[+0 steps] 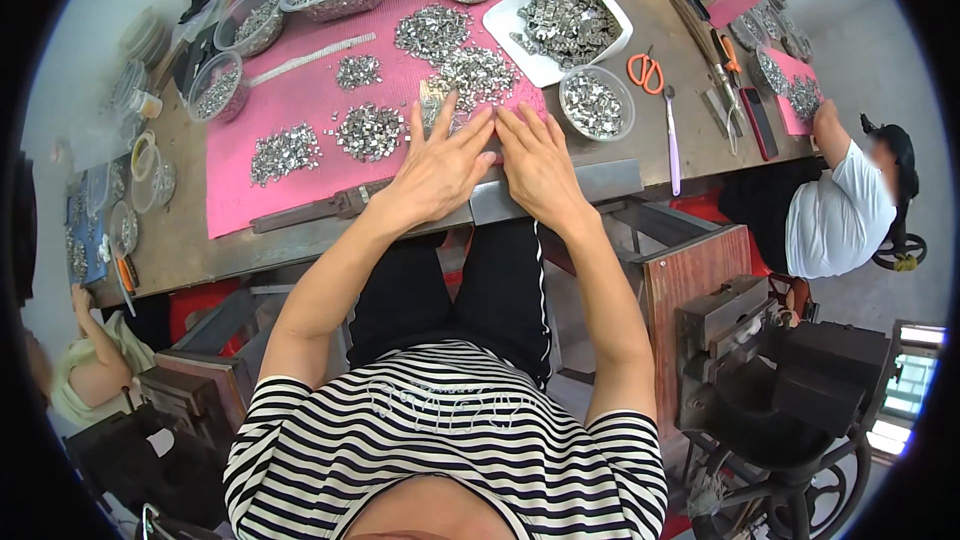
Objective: The person loads small metal pieces into a metal mold bar by hand on a workbench. The person then inserts the mold bar into a manual press machine and rotates the wheel to press the pieces before returning to the workbench to repeat the process.
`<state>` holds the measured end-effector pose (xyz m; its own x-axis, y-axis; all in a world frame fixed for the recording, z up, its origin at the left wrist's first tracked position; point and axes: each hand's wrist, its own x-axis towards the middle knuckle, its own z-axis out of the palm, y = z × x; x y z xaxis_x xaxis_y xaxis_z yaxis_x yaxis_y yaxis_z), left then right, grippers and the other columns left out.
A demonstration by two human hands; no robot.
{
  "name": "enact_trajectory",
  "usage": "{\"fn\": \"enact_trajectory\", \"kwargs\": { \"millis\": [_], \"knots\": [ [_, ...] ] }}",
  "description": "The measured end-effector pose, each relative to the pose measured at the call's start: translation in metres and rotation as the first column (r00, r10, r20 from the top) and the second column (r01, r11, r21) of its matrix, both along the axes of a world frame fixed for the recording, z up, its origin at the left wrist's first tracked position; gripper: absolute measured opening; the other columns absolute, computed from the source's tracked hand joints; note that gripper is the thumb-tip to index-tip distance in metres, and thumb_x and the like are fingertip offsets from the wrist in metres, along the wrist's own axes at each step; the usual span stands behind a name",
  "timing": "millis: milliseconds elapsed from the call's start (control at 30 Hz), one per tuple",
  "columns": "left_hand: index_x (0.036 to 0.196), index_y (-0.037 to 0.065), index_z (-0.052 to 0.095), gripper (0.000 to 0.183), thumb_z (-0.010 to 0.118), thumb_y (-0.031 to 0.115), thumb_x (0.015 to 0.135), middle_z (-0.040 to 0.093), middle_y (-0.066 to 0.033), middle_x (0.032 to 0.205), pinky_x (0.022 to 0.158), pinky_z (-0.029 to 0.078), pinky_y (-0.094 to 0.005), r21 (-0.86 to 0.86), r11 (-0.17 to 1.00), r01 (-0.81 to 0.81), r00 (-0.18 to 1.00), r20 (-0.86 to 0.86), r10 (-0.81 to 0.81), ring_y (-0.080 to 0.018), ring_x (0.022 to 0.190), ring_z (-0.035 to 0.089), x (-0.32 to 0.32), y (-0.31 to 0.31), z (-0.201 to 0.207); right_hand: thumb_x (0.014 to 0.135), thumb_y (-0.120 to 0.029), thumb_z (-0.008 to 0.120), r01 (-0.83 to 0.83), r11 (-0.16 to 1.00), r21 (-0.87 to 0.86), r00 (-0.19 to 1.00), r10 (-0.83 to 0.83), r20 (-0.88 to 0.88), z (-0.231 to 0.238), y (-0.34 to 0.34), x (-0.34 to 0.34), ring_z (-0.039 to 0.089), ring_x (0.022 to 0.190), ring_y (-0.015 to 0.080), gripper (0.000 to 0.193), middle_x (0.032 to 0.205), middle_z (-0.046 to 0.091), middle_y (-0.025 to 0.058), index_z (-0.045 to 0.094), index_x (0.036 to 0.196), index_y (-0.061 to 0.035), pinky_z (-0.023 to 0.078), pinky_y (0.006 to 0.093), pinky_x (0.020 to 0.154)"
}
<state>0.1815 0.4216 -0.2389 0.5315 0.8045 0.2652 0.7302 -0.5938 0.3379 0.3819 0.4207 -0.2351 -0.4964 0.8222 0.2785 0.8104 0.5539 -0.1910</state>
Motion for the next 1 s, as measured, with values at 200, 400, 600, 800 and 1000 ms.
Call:
{"fn": "enact_trajectory", "kwargs": {
  "millis": [200,400,600,800,1000],
  "knots": [
    [0.124,0.011,0.071,0.028,0.061,0.021,0.099,0.068,-0.0053,0.13,0.116,0.019,-0.0672,-0.011,0.998,-0.055,0.948,0.314,0.055,-0.0364,0.136,0.047,-0.013,0.004,0.004,0.095,-0.002,0.061,-0.001,1.0,0.011,0.96,0.004,-0.28,0.008,-0.005,0.014,0.058,0.128,0.0321,0.03,0.131,0.066,0.0136,0.068,0.125,-0.0028,0.041,0.045,0.111],
    [0.1,0.014,0.074,0.014,0.074,0.017,0.087,0.067,-0.0022,0.093,0.097,0.034,-0.05,0.126,0.977,-0.173,0.924,0.365,0.116,-0.0248,0.098,0.056,-0.012,0.033,0.002,0.089,0.002,0.068,0.11,0.993,0.031,0.88,-0.083,-0.469,0.002,0.007,-0.001,0.064,0.092,0.0279,0.017,0.096,0.068,0.0124,0.073,0.104,-0.0027,0.051,0.0366,0.08],
    [0.096,0.015,0.073,0.011,0.075,0.019,0.086,0.063,-0.0011,0.089,0.099,0.032,-0.0524,0.168,0.977,-0.132,0.953,0.294,0.078,-0.0238,0.1,0.056,-0.002,0.041,0.001,0.084,-0.001,0.073,0.195,0.971,0.135,0.89,-0.118,-0.44,-0.008,0.019,-0.016,0.058,0.079,0.0286,0.01,0.084,0.062,0.0097,0.073,0.094,-0.0035,0.048,0.0396,0.072],
    [0.096,0.013,0.072,0.014,0.076,0.018,0.083,0.063,-0.0024,0.092,0.099,0.032,-0.0531,0.235,0.97,-0.056,0.985,0.169,0.016,-0.0245,0.102,0.056,0.003,0.043,0.0,0.08,-0.008,0.076,0.237,0.961,0.144,0.901,-0.162,-0.402,-0.019,0.019,-0.019,0.057,0.085,0.029,0.01,0.087,0.06,0.0076,0.073,0.089,-0.0076,0.044,0.0428,0.074],
    [0.094,0.01,0.07,0.013,0.074,0.016,0.083,0.063,-0.0037,0.094,0.099,0.033,-0.0512,0.265,0.964,-0.016,0.997,0.082,-0.006,-0.0254,0.103,0.056,0.001,0.048,-0.001,0.08,-0.008,0.075,0.214,0.966,0.146,0.923,-0.151,-0.354,-0.014,0.021,-0.024,0.057,0.088,0.0294,0.01,0.089,0.06,0.0079,0.069,0.089,-0.0066,0.043,0.0429,0.076]
  ]
}}
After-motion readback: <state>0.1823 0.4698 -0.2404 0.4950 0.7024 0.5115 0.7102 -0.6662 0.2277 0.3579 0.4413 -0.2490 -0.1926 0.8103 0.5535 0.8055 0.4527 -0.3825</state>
